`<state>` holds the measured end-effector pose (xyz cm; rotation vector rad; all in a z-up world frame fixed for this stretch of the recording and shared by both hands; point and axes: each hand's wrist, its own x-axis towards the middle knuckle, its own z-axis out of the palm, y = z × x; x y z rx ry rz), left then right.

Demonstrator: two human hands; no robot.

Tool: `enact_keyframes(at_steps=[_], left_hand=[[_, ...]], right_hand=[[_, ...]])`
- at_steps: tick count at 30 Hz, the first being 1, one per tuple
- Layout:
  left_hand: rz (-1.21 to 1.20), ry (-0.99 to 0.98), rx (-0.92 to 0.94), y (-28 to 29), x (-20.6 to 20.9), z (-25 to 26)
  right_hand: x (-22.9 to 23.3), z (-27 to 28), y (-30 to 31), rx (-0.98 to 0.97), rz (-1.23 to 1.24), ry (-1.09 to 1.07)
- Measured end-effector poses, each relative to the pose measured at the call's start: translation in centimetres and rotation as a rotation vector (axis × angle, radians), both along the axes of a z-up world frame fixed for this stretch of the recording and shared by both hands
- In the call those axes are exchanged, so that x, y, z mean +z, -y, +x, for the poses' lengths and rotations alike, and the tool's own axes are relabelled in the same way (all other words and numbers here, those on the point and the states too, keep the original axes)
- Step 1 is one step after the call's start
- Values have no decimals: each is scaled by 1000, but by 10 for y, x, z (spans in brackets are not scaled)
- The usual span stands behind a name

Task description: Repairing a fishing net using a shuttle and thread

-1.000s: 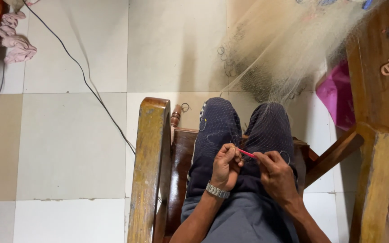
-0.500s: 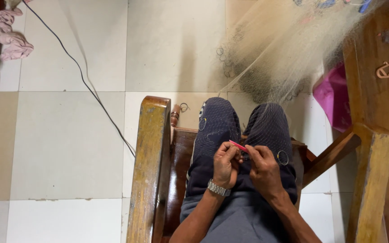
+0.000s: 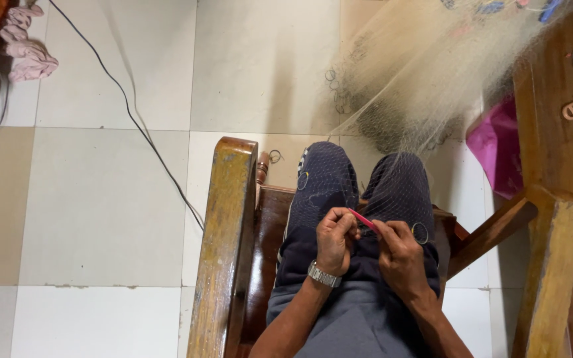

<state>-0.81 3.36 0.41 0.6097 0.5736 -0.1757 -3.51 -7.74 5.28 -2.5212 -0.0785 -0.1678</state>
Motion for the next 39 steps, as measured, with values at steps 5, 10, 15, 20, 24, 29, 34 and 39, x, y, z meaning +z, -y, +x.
enact_keyframes(at_steps=[5,10,15,20,24,29,34,39], left_hand=[[86,-14,-7,2,-2,0],[249,63,-19,8,-31,3],[596,452,46,3,-22,7],[726,432,-36,-1,-11,9],[731,420,-35,4,-39,6],[559,368,-61,-1,-11,8],[340,222,-44,0,-1,12],[173,191,-34,-1,-25,9]], right_hand=[[1,17,-21,52,119,173],[7,33,-44,67,189,214],[-2,53,-49,-31,240,134],[-19,68,-38,-71,116,-18],[-1,75,-45,-105,-239,-12],[25,116,-53,32,172,83],[90,141,-64,24,841,-55],[114,100,-101,276,906,-6]])
